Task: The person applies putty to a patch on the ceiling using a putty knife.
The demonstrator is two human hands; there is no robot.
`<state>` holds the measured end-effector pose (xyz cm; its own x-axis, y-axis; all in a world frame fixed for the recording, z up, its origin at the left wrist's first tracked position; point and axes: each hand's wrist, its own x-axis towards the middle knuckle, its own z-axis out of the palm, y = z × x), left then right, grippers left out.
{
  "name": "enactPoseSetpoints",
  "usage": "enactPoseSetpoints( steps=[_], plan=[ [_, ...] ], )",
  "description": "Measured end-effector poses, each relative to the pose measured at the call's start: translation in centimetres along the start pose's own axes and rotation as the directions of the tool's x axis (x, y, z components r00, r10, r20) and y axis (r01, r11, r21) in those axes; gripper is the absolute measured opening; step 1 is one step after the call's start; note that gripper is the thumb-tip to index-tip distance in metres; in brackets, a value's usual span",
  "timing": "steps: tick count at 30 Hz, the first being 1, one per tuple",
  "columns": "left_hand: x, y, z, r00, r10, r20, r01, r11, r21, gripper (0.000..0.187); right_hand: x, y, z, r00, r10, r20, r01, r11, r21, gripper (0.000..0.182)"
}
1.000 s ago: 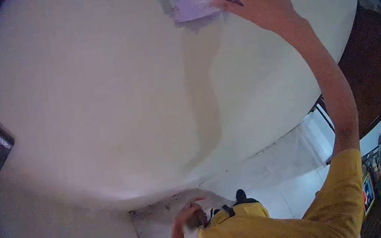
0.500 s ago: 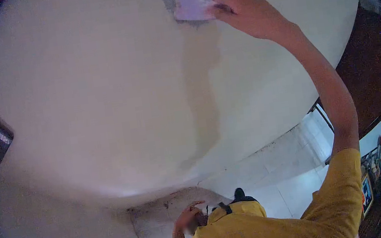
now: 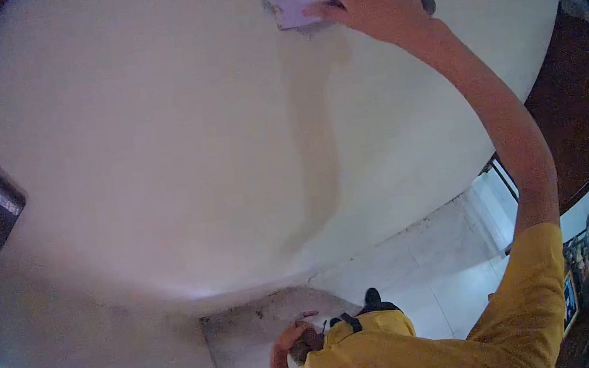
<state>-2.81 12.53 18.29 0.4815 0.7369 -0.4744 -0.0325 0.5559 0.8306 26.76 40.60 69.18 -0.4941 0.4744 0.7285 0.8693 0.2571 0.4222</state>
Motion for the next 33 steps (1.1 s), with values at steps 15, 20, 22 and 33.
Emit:
enactPoseSetpoints(
  steps=[15, 20, 22, 33],
  plan=[
    [1.9, -0.5, -1.9, 0.996, 0.08, 0.039, -0.088, 0.961, 0.26, 0.039, -0.5, -0.1, -1.3, 0.994, 0.043, 0.1, -0.043, 0.999, 0.0, 0.038],
    [-0.1, 1.6, -0.5, 1.0, -0.022, 0.007, 0.021, 0.992, 0.122, 0.041, -0.7, -0.7, -1.6, 0.994, 0.041, 0.101, -0.048, 0.997, 0.06, 0.04],
    [-0.3, 2.3, -1.5, 0.998, 0.033, 0.057, -0.044, 0.977, 0.208, 0.041, -0.5, -0.6, -2.4, 0.988, 0.049, 0.149, -0.054, 0.998, 0.035, 0.041],
    [0.0, 2.9, 0.3, 0.996, 0.033, 0.084, -0.046, 0.985, 0.165, 0.041, 0.0, -0.1, -1.4, 0.988, 0.021, 0.156, -0.027, 0.999, 0.039, 0.045]
  ],
)
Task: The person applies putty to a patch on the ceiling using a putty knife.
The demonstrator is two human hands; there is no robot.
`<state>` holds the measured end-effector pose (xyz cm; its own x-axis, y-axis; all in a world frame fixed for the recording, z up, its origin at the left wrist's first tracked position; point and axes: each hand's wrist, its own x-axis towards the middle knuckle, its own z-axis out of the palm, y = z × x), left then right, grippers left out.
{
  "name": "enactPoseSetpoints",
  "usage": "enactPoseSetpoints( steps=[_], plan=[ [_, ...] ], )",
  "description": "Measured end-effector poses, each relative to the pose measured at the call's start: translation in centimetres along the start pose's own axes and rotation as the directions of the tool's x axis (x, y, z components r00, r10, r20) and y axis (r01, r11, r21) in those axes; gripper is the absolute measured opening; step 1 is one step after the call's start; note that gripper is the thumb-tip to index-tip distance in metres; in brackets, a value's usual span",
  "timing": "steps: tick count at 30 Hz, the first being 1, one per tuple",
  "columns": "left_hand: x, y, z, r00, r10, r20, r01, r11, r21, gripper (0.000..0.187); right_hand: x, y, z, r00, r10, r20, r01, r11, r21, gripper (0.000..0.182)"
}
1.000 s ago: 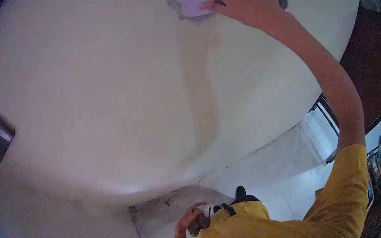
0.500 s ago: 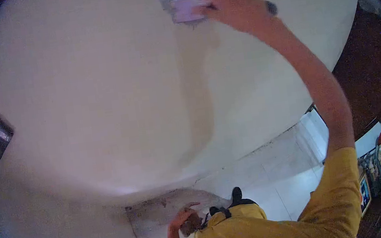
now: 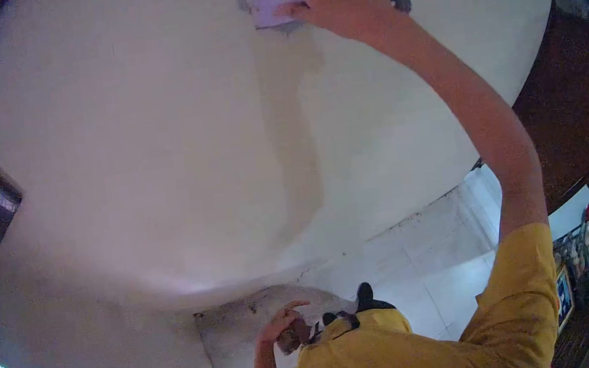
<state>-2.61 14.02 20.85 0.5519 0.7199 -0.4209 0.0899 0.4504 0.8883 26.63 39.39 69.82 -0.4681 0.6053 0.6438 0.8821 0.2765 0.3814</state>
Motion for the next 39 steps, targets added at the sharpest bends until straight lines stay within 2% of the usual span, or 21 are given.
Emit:
enactPoseSetpoints(
  steps=[2, 5, 8, 9, 11, 12, 14, 17, 19, 26, 29, 32, 33, 35, 39],
  plan=[
    [0.0, 1.5, 0.4, 1.0, -0.016, -0.008, 0.017, 0.993, 0.118, 0.042, -0.1, -0.1, -0.1, 0.998, -0.049, -0.05, 0.047, 0.998, -0.035, 0.045],
    [-0.8, 1.8, 0.6, 0.997, -0.073, 0.01, 0.073, 0.995, -0.065, 0.042, -0.3, 0.9, -0.7, 0.99, -0.106, -0.096, 0.105, 0.994, -0.015, 0.044],
    [-0.4, 2.2, 1.4, 0.998, -0.06, 0.003, 0.06, 0.998, -0.007, 0.04, -0.4, 0.0, -1.5, 0.993, -0.12, 0.015, 0.118, 0.988, 0.096, 0.043],
    [-0.4, 2.3, 1.5, 0.998, -0.061, -0.01, 0.062, 0.997, 0.046, 0.04, -1.0, 1.7, -2.7, 0.983, -0.179, 0.044, 0.171, 0.974, 0.152, 0.043],
    [-0.8, 2.5, 1.3, 0.997, -0.06, -0.047, 0.067, 0.987, 0.148, 0.039, -0.1, 1.5, -2.6, 0.986, -0.167, 0.018, 0.164, 0.979, 0.119, 0.043],
    [-0.9, 2.0, 1.2, 0.999, -0.043, -0.023, 0.045, 0.994, 0.097, 0.039, 0.1, -0.3, -0.7, 0.995, -0.091, -0.03, 0.092, 0.995, 0.042, 0.043],
    [-0.7, 1.2, 1.3, 1.0, -0.017, 0.024, 0.017, 1.0, -0.009, 0.04, -0.3, -1.2, -0.4, 0.998, -0.045, -0.039, 0.045, 0.999, -0.002, 0.043],
    [-1.7, 3.0, 1.3, 0.994, -0.003, 0.107, 0.006, 1.0, -0.028, 0.039, -0.4, -0.2, -1.6, 0.997, -0.082, 0.0, 0.082, 0.996, 0.041, 0.044],
    [-1.3, 2.3, 0.7, 0.998, -0.012, 0.064, 0.014, 0.999, -0.045, 0.04, 0.2, 0.4, 0.4, 0.997, -0.042, -0.068, 0.045, 0.998, 0.046, 0.044],
    [-0.7, 1.7, 0.0, 0.995, -0.079, 0.067, 0.077, 0.997, 0.027, 0.044, 1.4, -1.7, 0.9, 0.998, -0.038, -0.058, 0.039, 0.999, 0.012, 0.043],
    [-0.9, 1.3, -0.1, 0.994, -0.02, 0.105, 0.034, 0.99, -0.135, 0.043, 0.4, -1.5, 1.1, 0.998, -0.035, -0.053, 0.037, 0.999, 0.034, 0.043],
    [-1.1, 2.2, 0.2, 1.0, 0.002, 0.024, -0.004, 0.998, 0.066, 0.043, 0.3, -0.6, 0.2, 0.998, -0.033, -0.057, 0.034, 0.999, 0.022, 0.044],
    [-0.9, 2.2, -0.1, 0.999, -0.006, 0.045, 0.004, 0.999, 0.034, 0.043, 0.8, -0.8, 0.3, 0.998, -0.031, -0.061, 0.03, 1.0, -0.007, 0.044],
    [-1.4, 1.7, -0.4, 0.995, -0.043, 0.088, 0.046, 0.999, -0.03, 0.042, 0.6, -1.3, 0.3, 1.0, -0.007, -0.004, 0.007, 1.0, -0.014, 0.043],
    [-1.0, 2.5, -0.7, 0.998, -0.003, 0.069, 0.001, 0.999, 0.034, 0.041, 1.1, -1.2, -1.4, 0.987, 0.055, 0.153, -0.058, 0.998, 0.017, 0.041]
  ],
)
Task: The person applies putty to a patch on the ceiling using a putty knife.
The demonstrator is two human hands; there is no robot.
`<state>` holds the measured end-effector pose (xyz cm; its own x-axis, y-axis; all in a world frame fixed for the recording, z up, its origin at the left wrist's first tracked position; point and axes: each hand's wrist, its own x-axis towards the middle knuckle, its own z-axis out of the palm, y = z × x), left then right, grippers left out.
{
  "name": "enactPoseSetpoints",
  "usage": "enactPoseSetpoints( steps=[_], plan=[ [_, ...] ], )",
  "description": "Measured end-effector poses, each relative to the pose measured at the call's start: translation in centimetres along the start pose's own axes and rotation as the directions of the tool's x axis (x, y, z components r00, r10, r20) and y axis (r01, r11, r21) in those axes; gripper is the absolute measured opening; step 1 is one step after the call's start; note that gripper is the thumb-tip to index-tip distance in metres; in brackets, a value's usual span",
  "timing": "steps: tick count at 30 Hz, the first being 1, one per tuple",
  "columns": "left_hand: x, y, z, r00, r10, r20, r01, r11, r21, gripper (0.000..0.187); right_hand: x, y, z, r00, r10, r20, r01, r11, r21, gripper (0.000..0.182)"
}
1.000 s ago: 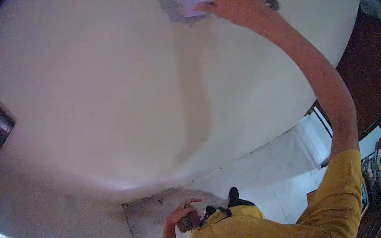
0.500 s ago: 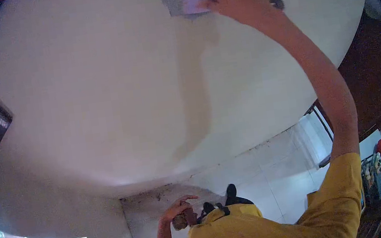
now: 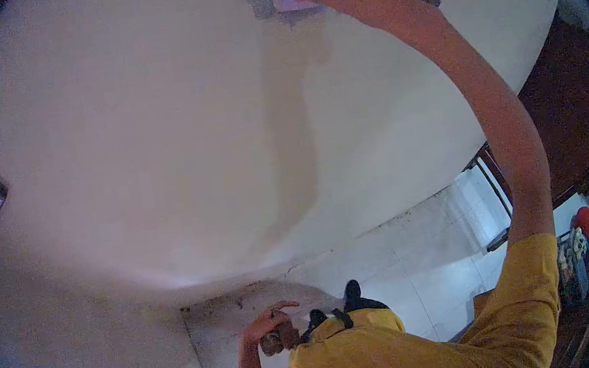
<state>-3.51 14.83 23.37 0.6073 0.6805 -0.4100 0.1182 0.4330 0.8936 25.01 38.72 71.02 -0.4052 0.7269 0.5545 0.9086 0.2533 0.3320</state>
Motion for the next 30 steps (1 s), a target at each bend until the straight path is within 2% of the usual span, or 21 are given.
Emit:
enactPoseSetpoints(
  steps=[1, 4, 5, 7, 8, 10, 13, 16, 19, 20, 23, 26, 29, 30],
  plan=[
    [0.2, -0.2, -0.2, 1.0, 0.025, 0.005, -0.025, 1.0, 0.001, 0.041, 0.0, 0.1, -0.1, 0.999, 0.014, 0.032, -0.014, 1.0, 0.008, 0.041],
    [0.1, 1.5, 0.7, 1.0, -0.001, 0.025, 0.001, 1.0, 0.012, 0.042, -0.2, -0.4, 1.4, 0.978, -0.093, -0.187, 0.095, 0.995, 0.002, 0.042],
    [-0.1, 2.2, 0.7, 0.999, -0.025, 0.028, 0.025, 0.999, 0.021, 0.042, -0.2, 0.1, 1.0, 0.987, -0.081, -0.138, 0.082, 0.997, 0.001, 0.042],
    [0.1, 0.9, -0.3, 0.999, 0.029, 0.028, -0.03, 0.999, 0.011, 0.042, -0.4, 1.0, -0.4, 0.998, -0.057, -0.038, 0.057, 0.998, -0.018, 0.041],
    [0.0, 0.3, -0.4, 0.998, 0.051, 0.029, -0.051, 0.999, 0.003, 0.043, -0.3, 0.5, -0.1, 0.995, -0.071, -0.067, 0.07, 0.997, -0.016, 0.042],
    [-0.3, 1.5, 0.3, 0.999, -0.024, 0.035, 0.026, 0.999, -0.042, 0.042, -0.3, -0.7, 1.0, 0.988, -0.096, -0.121, 0.095, 0.995, -0.012, 0.042],
    [-0.5, 0.9, -0.5, 0.996, -0.038, 0.078, 0.041, 0.998, -0.042, 0.042, -1.0, 1.1, -1.3, 1.0, -0.017, 0.024, 0.016, 0.999, 0.032, 0.042],
    [-0.1, 0.9, 0.1, 0.997, -0.002, 0.075, 0.005, 0.999, -0.032, 0.041, 0.9, 0.6, 4.1, 0.953, -0.149, -0.264, 0.142, 0.989, -0.046, 0.042],
    [-0.4, 0.2, 0.2, 0.997, 0.002, 0.083, 0.0, 1.0, -0.019, 0.041, -1.1, 0.5, 1.5, 0.969, -0.089, -0.231, 0.075, 0.995, -0.069, 0.046],
    [-0.1, 0.3, -0.2, 0.995, 0.004, 0.1, -0.004, 1.0, -0.008, 0.041, -0.8, 1.6, 1.0, 0.988, -0.07, -0.136, 0.061, 0.995, -0.073, 0.047],
    [-0.3, 0.6, 0.6, 0.999, 0.0, 0.033, 0.0, 1.0, 0.017, 0.039, -0.4, -1.0, 1.9, 0.975, -0.067, -0.214, 0.064, 0.998, -0.022, 0.047],
    [-0.9, 3.0, 1.2, 0.995, -0.038, 0.093, 0.036, 0.999, 0.031, 0.04, -1.7, -0.5, -0.1, 0.971, -0.106, -0.213, 0.106, 0.994, -0.012, 0.048],
    [-0.7, 2.7, 1.2, 0.994, 0.084, 0.067, -0.087, 0.995, 0.045, 0.04, -1.4, 0.5, -0.8, 0.974, -0.126, -0.188, 0.134, 0.991, 0.027, 0.048],
    [-0.9, 2.3, 1.3, 0.995, 0.06, 0.075, -0.063, 0.998, 0.029, 0.04, -1.4, 0.5, -0.8, 0.978, -0.126, -0.165, 0.134, 0.99, 0.042, 0.047]
  ],
)
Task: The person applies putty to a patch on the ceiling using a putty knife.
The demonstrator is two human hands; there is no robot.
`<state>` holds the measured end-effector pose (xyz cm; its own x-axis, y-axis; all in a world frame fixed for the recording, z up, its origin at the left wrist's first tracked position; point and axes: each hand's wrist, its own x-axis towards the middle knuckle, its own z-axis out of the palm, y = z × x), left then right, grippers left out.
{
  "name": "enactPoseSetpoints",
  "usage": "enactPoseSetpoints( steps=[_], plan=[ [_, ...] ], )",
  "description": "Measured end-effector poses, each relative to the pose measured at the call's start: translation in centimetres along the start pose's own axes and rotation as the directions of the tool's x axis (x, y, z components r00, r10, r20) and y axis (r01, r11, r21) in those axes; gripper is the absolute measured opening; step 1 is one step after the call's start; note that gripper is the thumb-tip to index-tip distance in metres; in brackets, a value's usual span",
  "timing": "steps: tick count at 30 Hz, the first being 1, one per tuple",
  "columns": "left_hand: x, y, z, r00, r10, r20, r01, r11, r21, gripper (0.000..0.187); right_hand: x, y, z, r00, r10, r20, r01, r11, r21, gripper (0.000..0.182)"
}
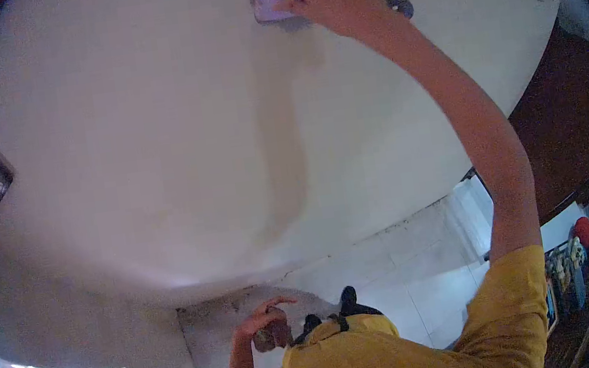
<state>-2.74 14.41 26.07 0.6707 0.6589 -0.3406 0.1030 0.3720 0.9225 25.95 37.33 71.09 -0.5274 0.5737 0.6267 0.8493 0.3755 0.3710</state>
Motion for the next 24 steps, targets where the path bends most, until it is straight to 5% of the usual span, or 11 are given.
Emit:
enactPoseSetpoints(
  steps=[5, 8, 10, 17, 24],
  plan=[
    [-0.4, -0.7, -0.5, 0.999, -0.02, -0.028, 0.022, 0.997, 0.074, 0.04, 1.5, 0.2, -1.2, 0.983, 0.083, 0.166, -0.084, 0.996, 0.0, 0.044],
    [0.1, -1.2, -0.2, 0.998, -0.065, -0.002, 0.065, 0.996, -0.062, 0.04, 2.1, -2.9, 1.4, 0.998, 0.007, 0.062, -0.007, 1.0, -0.011, 0.043],
    [-0.1, -1.1, -0.5, 1.0, 0.015, -0.016, -0.014, 0.996, 0.087, 0.041, 1.3, -1.9, -0.7, 0.999, -0.042, 0.021, 0.043, 0.999, -0.031, 0.047],
    [-1.9, 0.4, -0.6, 0.999, -0.041, 0.017, 0.042, 0.998, -0.048, 0.042, 2.0, -2.7, 0.6, 0.999, 0.009, -0.034, -0.016, 0.982, -0.187, 0.049],
    [-0.7, 0.7, -0.2, 0.999, -0.045, 0.001, 0.045, 0.999, 0.02, 0.041, 2.0, -2.0, -0.5, 0.995, 0.08, 0.054, -0.075, 0.994, -0.081, 0.042]
  ],
)
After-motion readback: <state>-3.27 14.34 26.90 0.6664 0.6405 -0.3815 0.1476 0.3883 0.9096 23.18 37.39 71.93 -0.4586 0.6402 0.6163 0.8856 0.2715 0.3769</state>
